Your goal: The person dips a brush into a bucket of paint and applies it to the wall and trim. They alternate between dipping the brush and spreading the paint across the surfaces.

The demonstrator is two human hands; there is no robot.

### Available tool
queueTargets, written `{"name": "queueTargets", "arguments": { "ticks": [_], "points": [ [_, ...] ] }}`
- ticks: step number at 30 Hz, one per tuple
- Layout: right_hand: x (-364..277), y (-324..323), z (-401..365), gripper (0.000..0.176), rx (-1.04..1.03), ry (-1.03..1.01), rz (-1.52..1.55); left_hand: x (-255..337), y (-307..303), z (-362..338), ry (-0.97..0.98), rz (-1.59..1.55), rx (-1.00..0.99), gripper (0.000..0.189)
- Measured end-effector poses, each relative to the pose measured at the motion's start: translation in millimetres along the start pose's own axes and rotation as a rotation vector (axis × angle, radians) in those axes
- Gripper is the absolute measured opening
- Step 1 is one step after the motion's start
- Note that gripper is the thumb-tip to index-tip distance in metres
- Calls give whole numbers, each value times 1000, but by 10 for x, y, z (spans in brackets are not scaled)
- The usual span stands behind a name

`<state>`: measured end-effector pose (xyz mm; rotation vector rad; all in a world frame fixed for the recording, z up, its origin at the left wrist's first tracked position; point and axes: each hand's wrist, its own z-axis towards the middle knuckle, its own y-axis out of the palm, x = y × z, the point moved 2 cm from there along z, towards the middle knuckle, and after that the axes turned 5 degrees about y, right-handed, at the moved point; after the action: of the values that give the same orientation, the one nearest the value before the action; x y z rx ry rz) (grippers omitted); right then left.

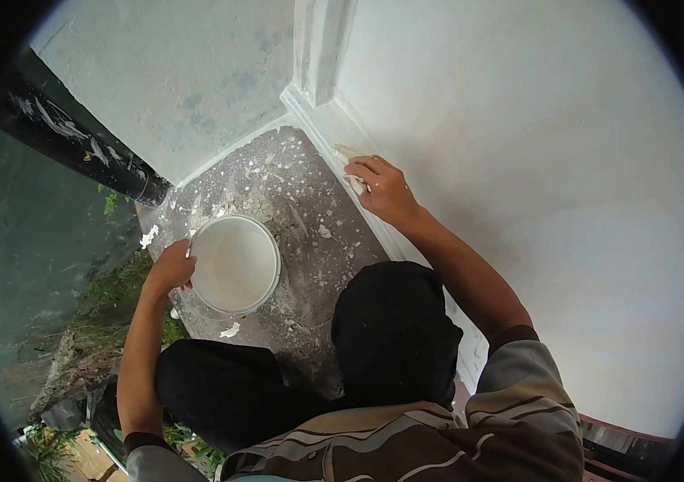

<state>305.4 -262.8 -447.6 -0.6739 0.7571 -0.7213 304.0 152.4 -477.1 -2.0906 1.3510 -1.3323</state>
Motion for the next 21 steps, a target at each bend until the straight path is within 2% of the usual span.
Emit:
{"name": "queueTargets", "arguments": {
  "ticks": [3, 6, 11, 13, 15, 19, 21],
  "points": [
    [43, 110, 18, 21, 166, 103, 72, -42, -7, -8, 10, -32, -2, 31],
    [-163, -2, 182, 17, 174, 186, 278, -15, -36, -37, 5, -95, -22, 29],
    [-631, -89, 484, 14, -154, 168, 839, 285, -64, -131, 70, -103, 56, 30],
    [-770, 25, 481, 14, -319, 228, 910, 417, -75, -151, 89, -92, 24, 31],
    [-866, 205, 459, 15, -465, 309, 957, 444, -47, -125, 114, -85, 22, 31],
    [-850, 703, 244, 18, -573, 492, 745, 550, -41, -92, 117, -57, 23, 34],
    [-837, 889, 154, 20, -523, 504, 671, 529, -5, -38, 178, 11, 61, 35]
  ]
}}
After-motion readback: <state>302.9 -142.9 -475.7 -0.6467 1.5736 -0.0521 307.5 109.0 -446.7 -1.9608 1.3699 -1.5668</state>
